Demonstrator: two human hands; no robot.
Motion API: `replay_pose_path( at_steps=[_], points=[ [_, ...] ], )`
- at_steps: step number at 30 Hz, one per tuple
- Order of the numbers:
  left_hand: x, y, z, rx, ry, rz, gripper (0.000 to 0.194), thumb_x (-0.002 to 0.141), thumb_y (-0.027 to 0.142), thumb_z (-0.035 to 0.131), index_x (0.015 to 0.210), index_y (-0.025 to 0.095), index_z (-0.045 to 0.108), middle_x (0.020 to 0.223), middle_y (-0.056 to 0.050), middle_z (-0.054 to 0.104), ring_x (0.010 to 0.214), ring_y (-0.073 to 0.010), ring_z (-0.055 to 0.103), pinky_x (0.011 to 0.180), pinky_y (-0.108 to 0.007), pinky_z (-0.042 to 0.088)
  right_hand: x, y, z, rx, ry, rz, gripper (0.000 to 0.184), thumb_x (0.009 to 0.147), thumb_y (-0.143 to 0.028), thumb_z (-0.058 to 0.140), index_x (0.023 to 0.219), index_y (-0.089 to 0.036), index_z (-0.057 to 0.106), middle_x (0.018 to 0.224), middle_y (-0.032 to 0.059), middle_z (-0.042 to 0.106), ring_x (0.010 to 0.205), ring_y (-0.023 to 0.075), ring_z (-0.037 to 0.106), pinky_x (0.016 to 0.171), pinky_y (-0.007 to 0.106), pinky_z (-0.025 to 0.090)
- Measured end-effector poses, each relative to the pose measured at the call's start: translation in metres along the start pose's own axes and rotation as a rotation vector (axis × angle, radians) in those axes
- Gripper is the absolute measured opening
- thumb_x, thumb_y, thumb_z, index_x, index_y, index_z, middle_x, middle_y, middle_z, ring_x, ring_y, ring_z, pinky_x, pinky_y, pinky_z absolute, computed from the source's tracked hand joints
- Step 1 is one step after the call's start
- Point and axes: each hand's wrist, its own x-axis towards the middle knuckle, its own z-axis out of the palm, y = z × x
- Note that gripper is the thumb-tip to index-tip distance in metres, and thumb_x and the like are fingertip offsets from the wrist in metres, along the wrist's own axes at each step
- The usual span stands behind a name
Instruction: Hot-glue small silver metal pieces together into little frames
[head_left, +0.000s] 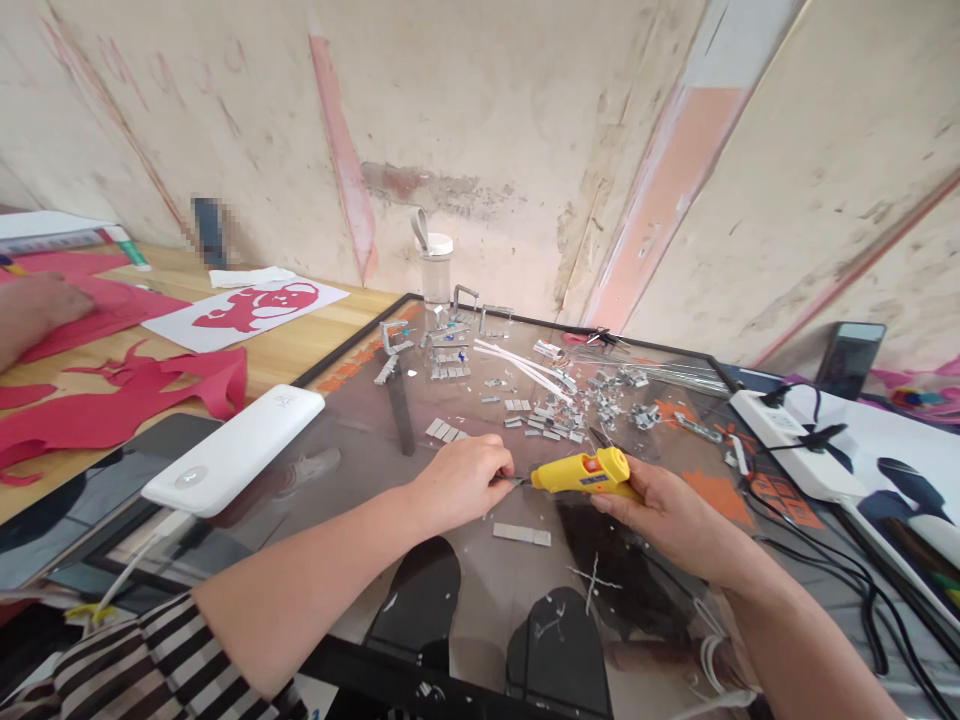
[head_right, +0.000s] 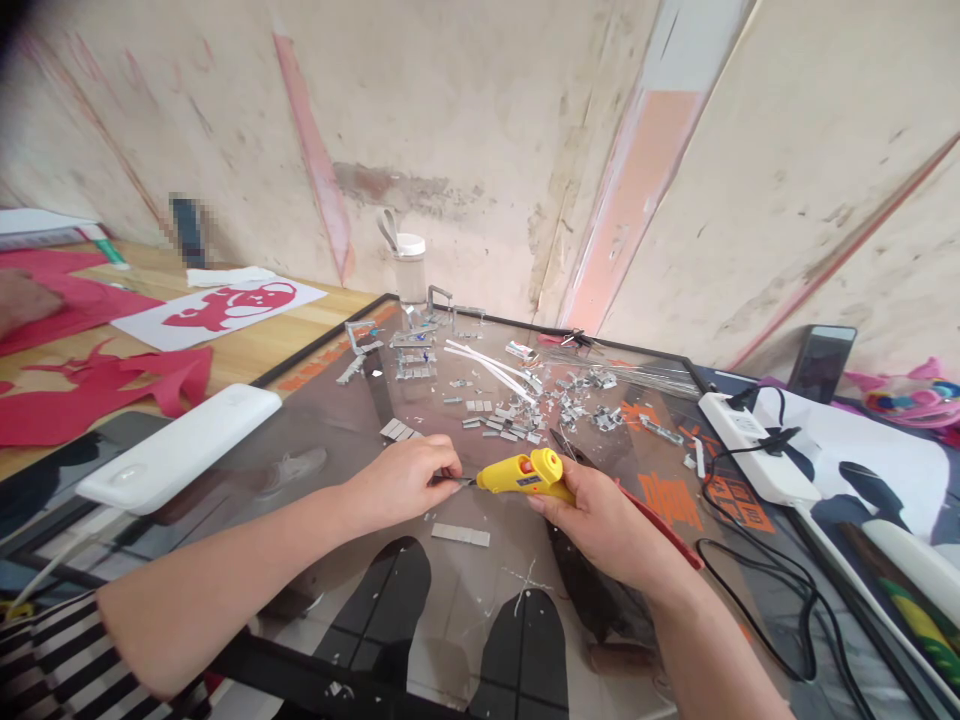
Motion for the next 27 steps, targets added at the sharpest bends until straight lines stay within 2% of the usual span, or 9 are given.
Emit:
replay_pose_path(
  at_steps=[5, 15, 19, 27],
  points=[
    [0.0002, -0.0005, 0.0003, -0.007, 0.001, 0.001, 0.009, 0.077, 0.018, 0.054, 0.078, 0.018, 0.063, 0.081, -0.002, 0.06, 0.069, -0.0147, 0.057, 0.061, -0.025, 0.041, 0.0011, 0.0009, -0.0002, -0.011, 0.016, 0.007, 0.029, 0.081, -0.039, 0.055, 0.103, -0.02, 0.06, 0.1, 0.0047, 0.069, 0.092, 0.0262, 0.062, 0.083, 0.035, 0.05],
    [0.0001, -0.0009, 0.0015, 0.007, 0.008, 0.008, 0.011, 0.077, 0.019, 0.052, 0.078, 0.018, 0.064, 0.08, -0.002, 0.061, 0.069, -0.0149, 0.057, 0.061, -0.025, 0.041, 0.0002, -0.0062, -0.0014, -0.015, 0.031, -0.005, 0.027, 0.083, -0.04, 0.053, 0.1, -0.02, 0.058, 0.098, 0.0047, 0.069, 0.09, 0.024, 0.062, 0.079, 0.031, 0.05],
    [-0.0002, -0.0004, 0.0005, 0.01, 0.005, -0.002, 0.01, 0.077, 0.018, 0.053, 0.077, 0.018, 0.064, 0.08, -0.002, 0.061, 0.07, -0.0149, 0.057, 0.06, -0.025, 0.041, -0.0002, -0.0052, -0.0013, -0.022, 0.026, 0.009, 0.027, 0.082, -0.04, 0.054, 0.099, -0.02, 0.06, 0.096, 0.0044, 0.069, 0.088, 0.0248, 0.062, 0.077, 0.032, 0.051],
    [0.0001, 0.0002, 0.0005, 0.002, 0.005, -0.01, 0.01, 0.077, 0.018, 0.053, 0.076, 0.018, 0.063, 0.08, -0.002, 0.061, 0.07, -0.0148, 0.057, 0.06, -0.025, 0.04, 0.0009, 0.0016, 0.0007, -0.026, 0.001, 0.011, 0.029, 0.082, -0.039, 0.053, 0.103, -0.02, 0.059, 0.099, 0.0044, 0.068, 0.092, 0.0258, 0.061, 0.083, 0.035, 0.049]
  ],
)
